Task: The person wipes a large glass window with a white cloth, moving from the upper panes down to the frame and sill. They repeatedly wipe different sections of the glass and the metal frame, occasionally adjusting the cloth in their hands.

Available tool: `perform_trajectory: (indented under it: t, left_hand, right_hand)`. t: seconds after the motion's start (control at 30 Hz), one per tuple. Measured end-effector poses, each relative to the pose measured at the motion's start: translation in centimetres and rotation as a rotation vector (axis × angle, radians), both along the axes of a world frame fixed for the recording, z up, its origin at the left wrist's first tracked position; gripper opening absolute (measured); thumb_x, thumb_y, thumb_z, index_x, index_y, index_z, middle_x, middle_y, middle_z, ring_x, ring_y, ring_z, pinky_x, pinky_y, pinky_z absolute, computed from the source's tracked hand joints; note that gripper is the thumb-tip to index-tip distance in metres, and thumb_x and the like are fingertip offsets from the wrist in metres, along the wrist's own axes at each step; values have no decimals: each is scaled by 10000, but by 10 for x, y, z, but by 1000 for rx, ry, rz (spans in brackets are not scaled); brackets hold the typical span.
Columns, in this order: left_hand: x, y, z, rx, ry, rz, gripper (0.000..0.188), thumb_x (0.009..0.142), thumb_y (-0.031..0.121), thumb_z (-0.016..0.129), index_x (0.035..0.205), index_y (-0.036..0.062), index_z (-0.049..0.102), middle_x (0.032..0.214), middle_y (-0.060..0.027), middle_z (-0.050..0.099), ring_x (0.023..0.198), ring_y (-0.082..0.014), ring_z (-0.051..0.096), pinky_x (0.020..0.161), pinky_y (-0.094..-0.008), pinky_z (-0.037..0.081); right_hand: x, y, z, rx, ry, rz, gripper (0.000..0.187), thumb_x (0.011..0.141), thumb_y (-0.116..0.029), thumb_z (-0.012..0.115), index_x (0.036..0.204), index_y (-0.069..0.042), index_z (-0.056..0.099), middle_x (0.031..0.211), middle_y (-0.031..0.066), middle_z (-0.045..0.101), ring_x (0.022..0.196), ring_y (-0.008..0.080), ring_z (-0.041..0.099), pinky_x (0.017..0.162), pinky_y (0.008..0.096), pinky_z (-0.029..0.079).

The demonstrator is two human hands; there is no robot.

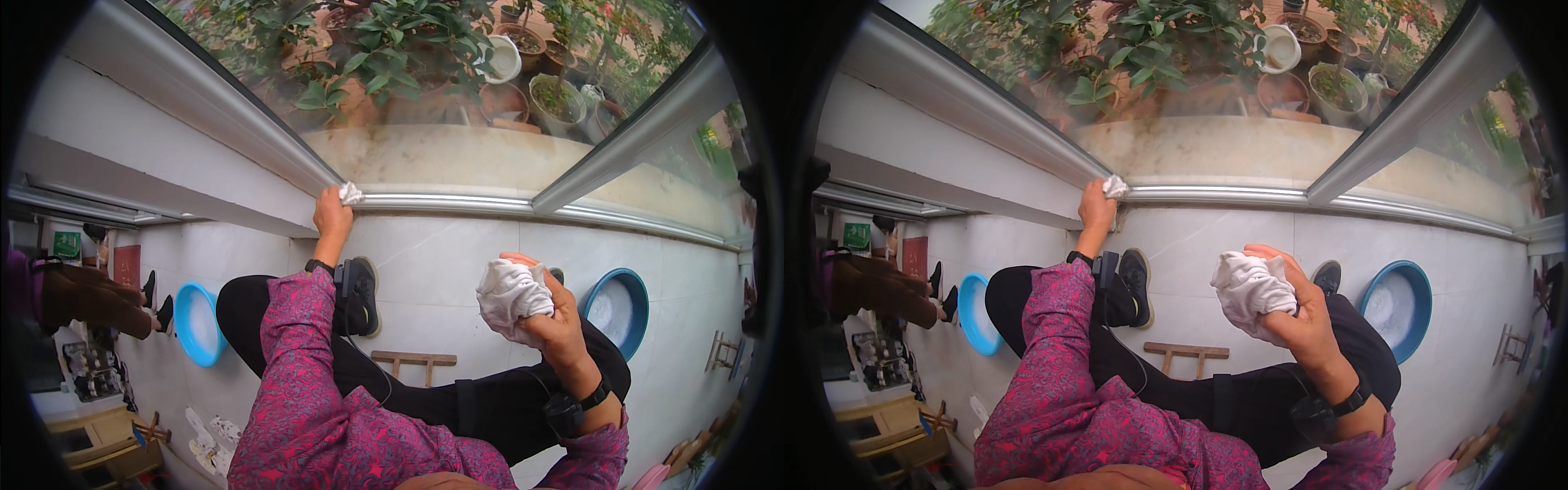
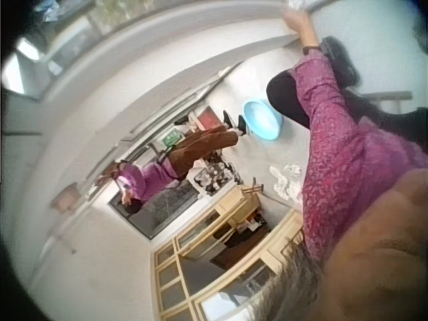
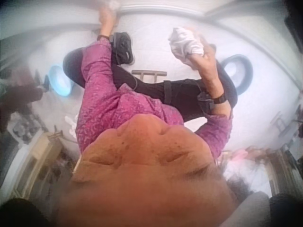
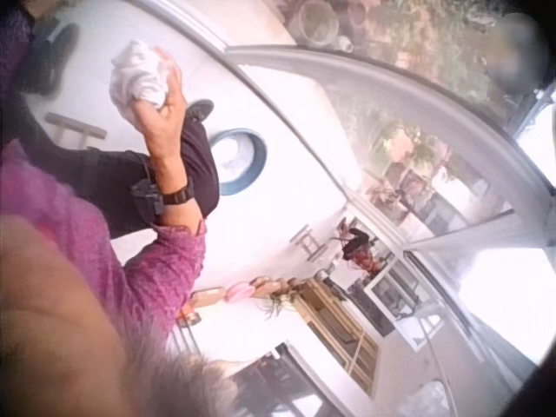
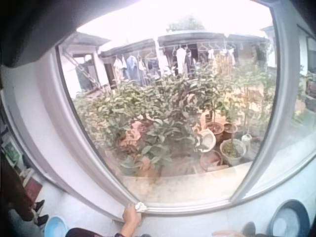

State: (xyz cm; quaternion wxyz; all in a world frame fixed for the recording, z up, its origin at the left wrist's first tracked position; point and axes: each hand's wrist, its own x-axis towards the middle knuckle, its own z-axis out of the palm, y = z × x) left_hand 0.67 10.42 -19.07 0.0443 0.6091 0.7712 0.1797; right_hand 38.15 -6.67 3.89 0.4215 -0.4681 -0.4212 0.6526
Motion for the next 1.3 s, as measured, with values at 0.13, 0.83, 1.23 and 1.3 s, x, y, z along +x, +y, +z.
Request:
perform_trajectory:
  t: [0.13, 0.83, 1.23, 1.3]
  left_hand:
    - [12, 20, 93, 762, -198, -167, 425, 777, 56, 710, 1181, 71, 581, 1112, -131, 586, 1041, -352, 565, 905, -442, 456]
    - [86, -26, -19, 173, -190, -496, 439, 728, -67, 589, 1119, 127, 627, 1047, -107, 618, 976, -328, 588, 801, -444, 513]
    - [58, 83, 161, 1264, -31, -327, 405, 801, -42, 669, 1184, 53, 575, 1132, -132, 585, 1082, -321, 537, 935, -429, 435]
    - [62, 77, 114, 1163, -19, -372, 452, 755, -69, 660, 1178, 66, 576, 1125, -128, 585, 1072, -327, 536, 932, -429, 436]
  right_hand:
    - [1, 2, 2, 74, -54, 51, 590, 679, -49, 503, 1254, 48, 592, 1357, 127, 523, 1235, 205, 510, 1073, 309, 343]
    - [-8, 1, 3, -99, 22, 65, 571, 693, -3, 480, 1253, 35, 581, 1248, 59, 561, 1135, 149, 540, 1011, 257, 377]
    - [6, -9, 10, -54, 45, 51, 563, 713, 7, 469, 1265, 32, 575, 1231, 52, 584, 1106, 127, 543, 985, 242, 393]
    - [7, -11, 9, -55, 47, 57, 563, 716, 8, 469, 1269, 32, 573, 1232, 52, 583, 1099, 124, 543, 979, 240, 397]
